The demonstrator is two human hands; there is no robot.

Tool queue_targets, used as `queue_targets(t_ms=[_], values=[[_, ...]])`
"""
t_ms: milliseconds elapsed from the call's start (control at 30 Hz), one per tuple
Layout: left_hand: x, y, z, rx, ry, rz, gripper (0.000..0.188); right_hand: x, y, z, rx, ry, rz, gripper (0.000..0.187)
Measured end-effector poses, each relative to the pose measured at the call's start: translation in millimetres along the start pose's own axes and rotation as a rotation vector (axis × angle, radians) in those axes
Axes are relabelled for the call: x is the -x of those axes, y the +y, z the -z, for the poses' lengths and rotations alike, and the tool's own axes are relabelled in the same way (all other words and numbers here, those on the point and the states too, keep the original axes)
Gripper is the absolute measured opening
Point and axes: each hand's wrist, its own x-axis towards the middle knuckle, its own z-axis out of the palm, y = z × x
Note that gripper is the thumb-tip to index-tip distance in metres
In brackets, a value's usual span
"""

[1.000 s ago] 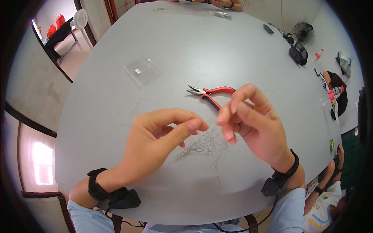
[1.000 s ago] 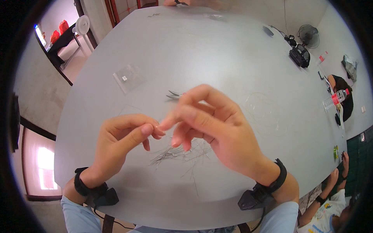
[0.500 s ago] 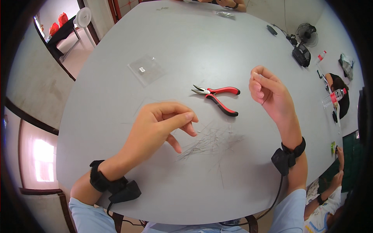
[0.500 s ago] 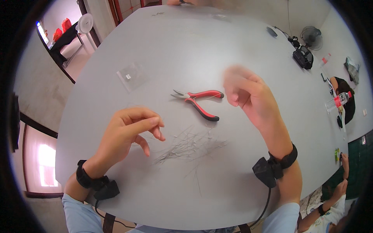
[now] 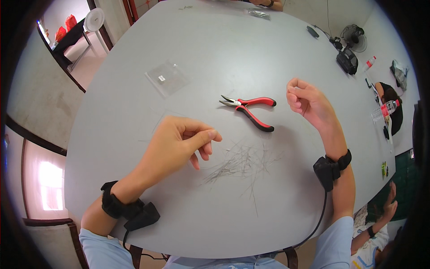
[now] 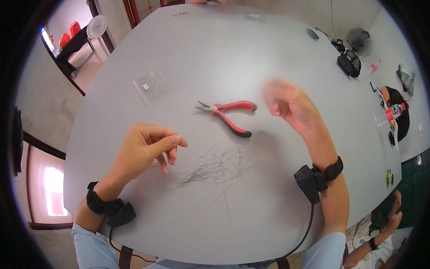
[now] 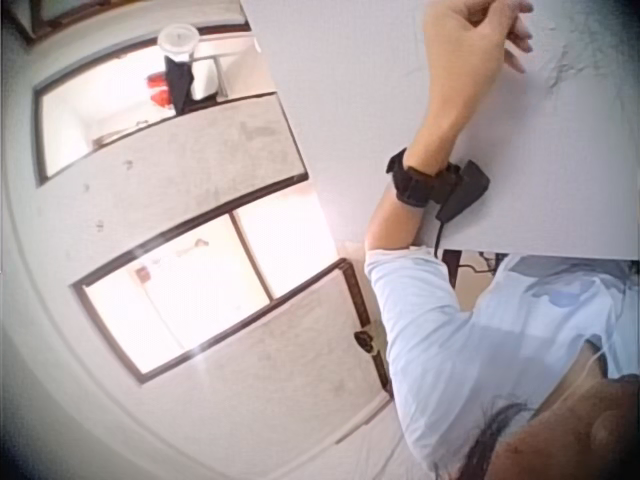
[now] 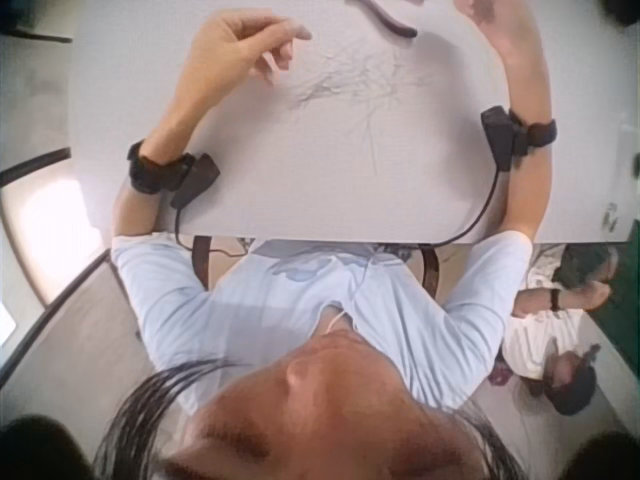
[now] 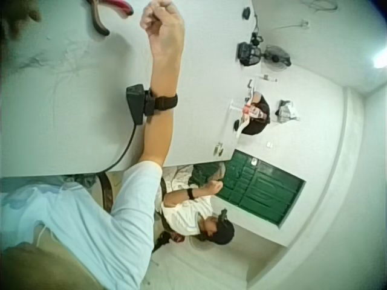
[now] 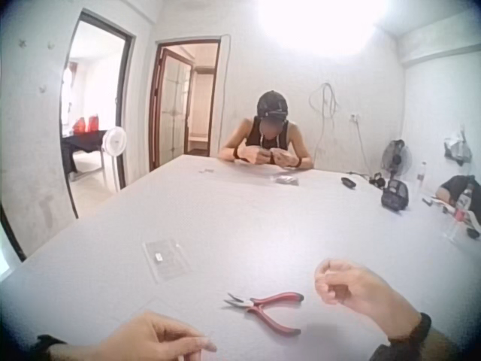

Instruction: The person picks up thin clear filaments and threads them through small transparent plastic tubes, using pliers to pick up and place the tubes on the table.

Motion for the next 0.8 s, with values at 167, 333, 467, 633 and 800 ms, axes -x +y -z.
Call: queue_targets(t_ms=[167, 333, 467, 633, 800], values=[[0.1, -1.4, 3.3, -0.084, -0.059, -0.040, 0.016, -2.7, 2.3, 3.4, 0.033, -0.015, -0.059, 0.001], [2.2, -0.9, 1.0, -0.199, -0.084, -0.062, 0.014, -2.4, -0.5, 8.2, 0.049, -0.035, -0.057, 0.001], [0.8, -2.3, 1.2, -0.172, -0.026, -0.090, 0.013, -3.4, 0.4, 10.7, 0.021, -0.039, -0.082, 0.001], [-0.9, -2.6, 2.9, -0.118, 0.004, -0.109, 0.014, -3.3, -0.7, 14.2, 0.046, -0.068, -0.098, 0.002], [-2.2, -1.1, 1.8, -0.101, 0.065, -0.131, 0.016, -4.8, 1.7, 18.6, 0.034, -0.086, -0.100, 0.004]])
